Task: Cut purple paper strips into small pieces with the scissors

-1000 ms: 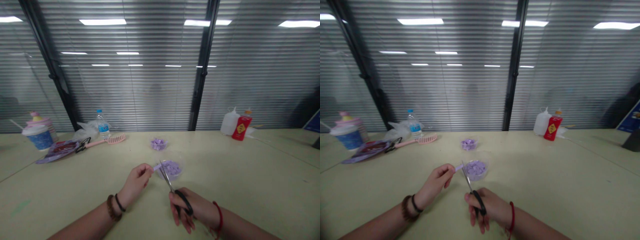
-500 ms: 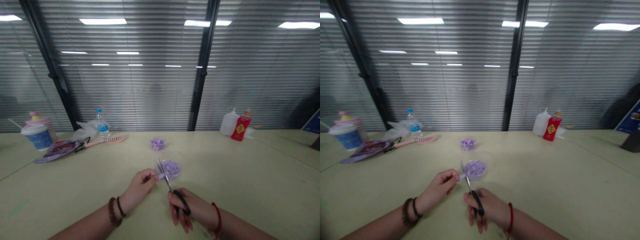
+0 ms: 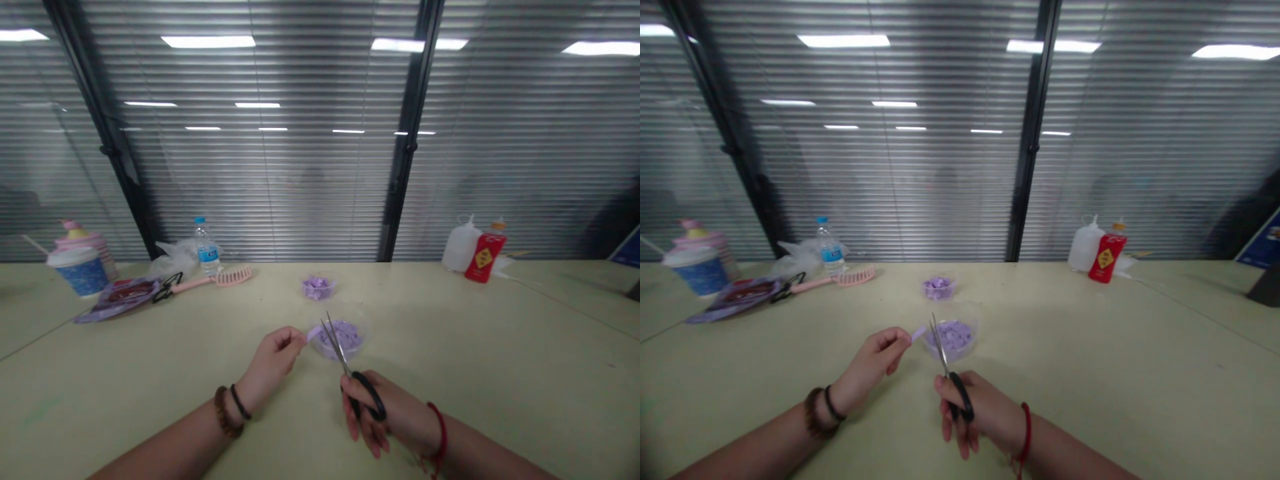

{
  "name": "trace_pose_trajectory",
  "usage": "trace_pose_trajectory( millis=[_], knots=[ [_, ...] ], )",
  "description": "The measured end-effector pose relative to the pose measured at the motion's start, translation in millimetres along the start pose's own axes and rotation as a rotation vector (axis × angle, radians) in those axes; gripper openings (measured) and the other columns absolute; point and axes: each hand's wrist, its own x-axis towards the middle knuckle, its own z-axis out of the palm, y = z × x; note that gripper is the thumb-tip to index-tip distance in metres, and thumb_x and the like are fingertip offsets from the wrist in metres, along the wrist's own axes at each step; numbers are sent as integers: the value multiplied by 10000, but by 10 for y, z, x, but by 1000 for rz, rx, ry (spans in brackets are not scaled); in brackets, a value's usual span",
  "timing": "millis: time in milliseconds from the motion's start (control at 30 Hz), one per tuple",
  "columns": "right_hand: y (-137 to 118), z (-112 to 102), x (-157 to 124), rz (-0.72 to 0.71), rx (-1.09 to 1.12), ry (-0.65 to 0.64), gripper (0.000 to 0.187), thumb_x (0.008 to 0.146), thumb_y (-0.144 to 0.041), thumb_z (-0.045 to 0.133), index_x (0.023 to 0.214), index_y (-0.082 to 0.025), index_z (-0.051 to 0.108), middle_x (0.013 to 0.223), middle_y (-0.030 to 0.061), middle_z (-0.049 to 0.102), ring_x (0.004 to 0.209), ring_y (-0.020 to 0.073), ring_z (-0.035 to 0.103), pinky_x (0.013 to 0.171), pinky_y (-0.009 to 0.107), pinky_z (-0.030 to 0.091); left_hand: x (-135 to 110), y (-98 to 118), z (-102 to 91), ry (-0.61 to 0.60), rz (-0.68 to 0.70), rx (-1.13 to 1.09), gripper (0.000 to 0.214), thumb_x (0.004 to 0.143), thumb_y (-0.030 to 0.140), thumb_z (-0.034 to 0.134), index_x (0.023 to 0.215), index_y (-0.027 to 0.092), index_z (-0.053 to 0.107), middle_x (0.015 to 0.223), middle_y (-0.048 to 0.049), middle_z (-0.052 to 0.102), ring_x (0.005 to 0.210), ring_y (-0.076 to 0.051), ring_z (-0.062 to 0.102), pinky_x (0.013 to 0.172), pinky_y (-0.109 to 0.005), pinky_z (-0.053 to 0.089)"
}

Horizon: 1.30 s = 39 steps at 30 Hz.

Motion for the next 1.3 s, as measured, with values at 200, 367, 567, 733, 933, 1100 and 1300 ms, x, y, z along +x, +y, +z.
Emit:
trace_pose_trajectory(
  millis=[200, 367, 567, 733, 933, 1100, 1300],
  knots=[
    [38, -13, 18, 4, -66, -92, 586, 630, -696, 512, 637, -111, 474, 556, 35, 579, 305, 61, 483, 248, 124, 300, -44, 16, 35, -44, 33, 37, 307, 716, 436, 502, 610, 148, 486, 474, 64, 337, 450, -76, 293, 446, -200, 234],
    [27, -7, 28, -7, -109, -97, 601, 641, -699, 493, 586, -100, 486, 526, 28, 558, 305, 54, 478, 258, 123, 308, -78, 3, 78, -48, 85, 71, 300, 699, 414, 512, 581, 144, 457, 549, 34, 372, 533, -94, 336, 504, -209, 282],
    [26, 9, 17, 1, -120, -92, 599, 632, -701, 501, 579, -105, 481, 516, 28, 556, 303, 54, 469, 255, 126, 302, -98, -5, 103, -76, 88, 73, 289, 698, 399, 519, 577, 151, 434, 551, 36, 369, 533, -94, 332, 503, -208, 284],
    [54, 9, 24, 13, -111, -74, 597, 627, -704, 503, 581, -109, 474, 532, 37, 571, 297, 57, 470, 252, 129, 300, -97, -22, 98, -96, 102, 68, 276, 707, 390, 517, 588, 152, 445, 561, 36, 378, 534, -94, 343, 504, -205, 289],
    [47, -32, 46, -1, -3, 9, 610, 647, -729, 446, 612, -121, 462, 481, 23, 554, 280, 59, 448, 245, 132, 277, -45, -49, 39, -74, 109, 57, 284, 715, 406, 519, 611, 144, 489, 541, 40, 391, 521, -89, 354, 491, -196, 286],
    [27, -61, 36, -4, 49, 59, 557, 671, -688, 482, 662, -133, 447, 458, -18, 521, 252, 33, 384, 226, 121, 202, -1, -40, 1, -32, 5, 31, 306, 701, 440, 506, 605, 151, 484, 424, 76, 320, 402, -69, 279, 411, -191, 210],
    [4, -48, 27, -56, 4, 39, 572, 664, -689, 474, 659, -118, 465, 534, 22, 563, 295, 53, 457, 243, 118, 264, 14, -13, -23, 74, 17, 10, 292, 691, 427, 501, 572, 172, 426, 410, 75, 324, 383, -68, 276, 398, -192, 209]
  ],
)
